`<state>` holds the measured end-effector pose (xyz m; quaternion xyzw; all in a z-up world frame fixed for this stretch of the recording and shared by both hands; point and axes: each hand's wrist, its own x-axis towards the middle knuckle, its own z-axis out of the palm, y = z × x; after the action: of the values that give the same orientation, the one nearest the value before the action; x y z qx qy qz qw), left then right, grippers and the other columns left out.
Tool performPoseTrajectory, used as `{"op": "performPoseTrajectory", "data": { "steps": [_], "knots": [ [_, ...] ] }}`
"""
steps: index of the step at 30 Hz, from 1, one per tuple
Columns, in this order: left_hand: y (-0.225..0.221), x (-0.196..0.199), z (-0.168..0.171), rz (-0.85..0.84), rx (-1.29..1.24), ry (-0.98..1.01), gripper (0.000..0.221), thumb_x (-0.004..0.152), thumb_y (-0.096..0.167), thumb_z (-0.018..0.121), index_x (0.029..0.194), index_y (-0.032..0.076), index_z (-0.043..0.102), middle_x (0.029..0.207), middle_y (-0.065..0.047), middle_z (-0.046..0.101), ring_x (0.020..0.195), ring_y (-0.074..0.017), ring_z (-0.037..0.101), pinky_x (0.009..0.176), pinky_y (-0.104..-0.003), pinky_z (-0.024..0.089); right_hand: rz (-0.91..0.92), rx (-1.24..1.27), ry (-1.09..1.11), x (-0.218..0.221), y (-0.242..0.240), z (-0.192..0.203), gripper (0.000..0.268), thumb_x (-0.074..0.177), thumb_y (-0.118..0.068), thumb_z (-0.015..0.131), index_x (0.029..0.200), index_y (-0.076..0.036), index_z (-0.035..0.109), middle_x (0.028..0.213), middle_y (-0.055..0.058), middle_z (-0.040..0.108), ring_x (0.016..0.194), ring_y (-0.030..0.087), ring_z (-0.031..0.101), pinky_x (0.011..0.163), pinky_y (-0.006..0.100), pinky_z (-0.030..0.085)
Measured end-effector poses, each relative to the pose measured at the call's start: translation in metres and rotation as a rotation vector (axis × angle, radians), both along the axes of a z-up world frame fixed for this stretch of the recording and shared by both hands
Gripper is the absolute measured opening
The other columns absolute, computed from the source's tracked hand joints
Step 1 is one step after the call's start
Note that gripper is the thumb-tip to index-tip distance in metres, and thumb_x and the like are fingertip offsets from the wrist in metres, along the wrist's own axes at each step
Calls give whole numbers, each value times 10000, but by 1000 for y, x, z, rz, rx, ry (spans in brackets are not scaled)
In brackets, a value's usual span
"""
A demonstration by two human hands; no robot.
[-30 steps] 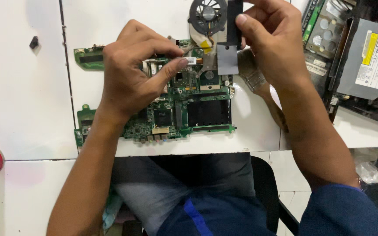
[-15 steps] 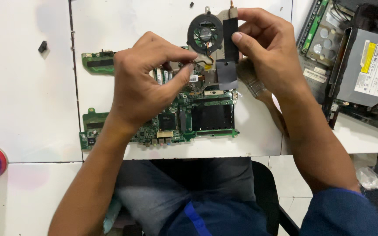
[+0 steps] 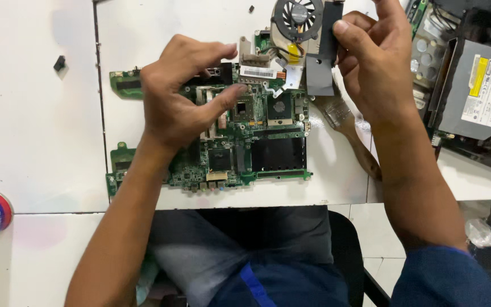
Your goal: The person sprays a laptop motherboard with compressed air, then uses a small brush to clean components. They flip the board over and install a cooling fan and heatsink assembly, securing it with a screwdriver.
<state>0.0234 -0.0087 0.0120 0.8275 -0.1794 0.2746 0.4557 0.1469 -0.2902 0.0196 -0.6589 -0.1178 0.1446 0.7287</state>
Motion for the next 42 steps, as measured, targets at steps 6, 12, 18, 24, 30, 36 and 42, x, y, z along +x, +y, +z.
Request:
{"op": "performPoseTrajectory", "data": {
  "steps": [6,12,18,24,30,36,42],
  "knots": [
    [6,-4,-13,-79,-26,103,682,966,97,1029,1479,-24,597,1347,-271,732,1108,-309,721,854,-351,682,20,71,35,5,-5,-20,319,1109,6,701,1364,-70,523,1046,56,649,910,174,693,786,286,613],
    [12,-9,5,-139,-68,140,810,919,4,1058,1531,-41,530,1408,-285,733,1142,-295,726,904,-325,689,125,-33,40,-4,0,5,541,1149,9,612,1652,-105,451,1022,39,588,943,151,676,900,274,682],
    [15,-9,4,-180,-13,125,765,937,35,1076,1497,-81,569,1403,-285,740,1141,-321,728,864,-327,681,143,-1,-7,0,-6,-13,202,1142,-33,667,1274,-99,529,1061,20,627,959,147,698,850,314,681],
    [11,-9,9,-148,31,117,756,869,45,1092,1442,-107,622,1298,-261,784,1055,-291,712,804,-320,650,121,16,50,-4,-2,-4,575,1107,-26,670,1645,-96,480,984,60,625,888,174,658,813,302,624],
    [14,-9,1,-167,86,79,782,938,63,1113,1502,-98,595,1338,-265,787,1053,-298,693,832,-358,645,30,-35,27,-2,-2,-14,115,1090,-16,706,1109,-87,617,1019,17,698,940,127,720,888,281,678],
    [10,-10,9,-176,5,122,750,945,33,1049,1507,-81,565,1356,-278,770,1060,-289,701,869,-337,661,128,56,-62,-4,2,-1,222,1166,-139,646,1369,-86,573,1289,53,684,1140,198,737,966,352,717],
    [10,-17,21,-208,-69,181,803,991,22,1067,1568,-54,514,1416,-304,750,1059,-266,636,932,-336,635,-20,147,25,-1,-6,-14,257,1127,-95,703,958,-173,524,885,-13,578,844,116,594,778,285,477]
  ]
}}
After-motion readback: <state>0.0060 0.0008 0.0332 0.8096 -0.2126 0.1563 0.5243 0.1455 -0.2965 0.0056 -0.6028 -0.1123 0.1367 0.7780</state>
